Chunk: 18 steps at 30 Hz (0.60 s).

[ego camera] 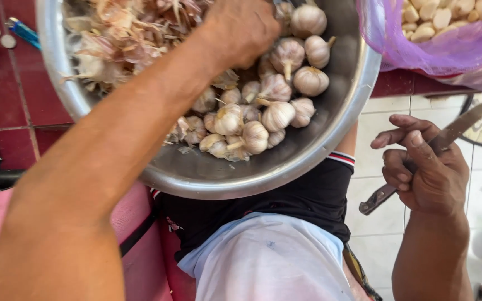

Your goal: A person manually peels garlic cloves from bulbs using a knife and places the peeled cloves into a purple plastic bag.

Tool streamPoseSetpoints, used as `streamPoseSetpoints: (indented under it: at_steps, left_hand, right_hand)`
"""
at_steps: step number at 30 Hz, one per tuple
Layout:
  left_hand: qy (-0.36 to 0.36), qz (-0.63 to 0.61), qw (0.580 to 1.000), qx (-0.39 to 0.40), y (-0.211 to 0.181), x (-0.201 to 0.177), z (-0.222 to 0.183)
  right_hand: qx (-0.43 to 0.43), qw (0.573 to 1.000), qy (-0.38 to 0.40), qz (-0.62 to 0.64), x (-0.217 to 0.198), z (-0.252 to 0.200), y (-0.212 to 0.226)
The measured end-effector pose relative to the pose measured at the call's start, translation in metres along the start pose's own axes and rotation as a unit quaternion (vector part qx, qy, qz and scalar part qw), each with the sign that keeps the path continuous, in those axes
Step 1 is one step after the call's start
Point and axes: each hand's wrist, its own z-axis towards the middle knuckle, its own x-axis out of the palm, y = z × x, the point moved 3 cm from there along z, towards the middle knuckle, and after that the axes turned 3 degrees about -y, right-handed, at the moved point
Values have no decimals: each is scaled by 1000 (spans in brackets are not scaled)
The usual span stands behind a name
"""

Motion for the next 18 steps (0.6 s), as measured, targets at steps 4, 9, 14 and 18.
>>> streamPoseSetpoints:
  at_steps: [4,9,14,18]
  left_hand:
    - [-24,34,999,22,-3,-4,0]
    - [27,-151,988,-18,8,-59,-30]
    - [-103,-232,967,-25,24,-76,-82]
    - [-242,-303,921,-24,12,-81,-115]
  right_hand:
    - [-14,1000,16,-16,12,-5,8]
    - [-14,997,68,-28,34,-8,28]
    - [-19,990,132,-38,114,-3,68]
    - [48,977,146,-146,185,15,89]
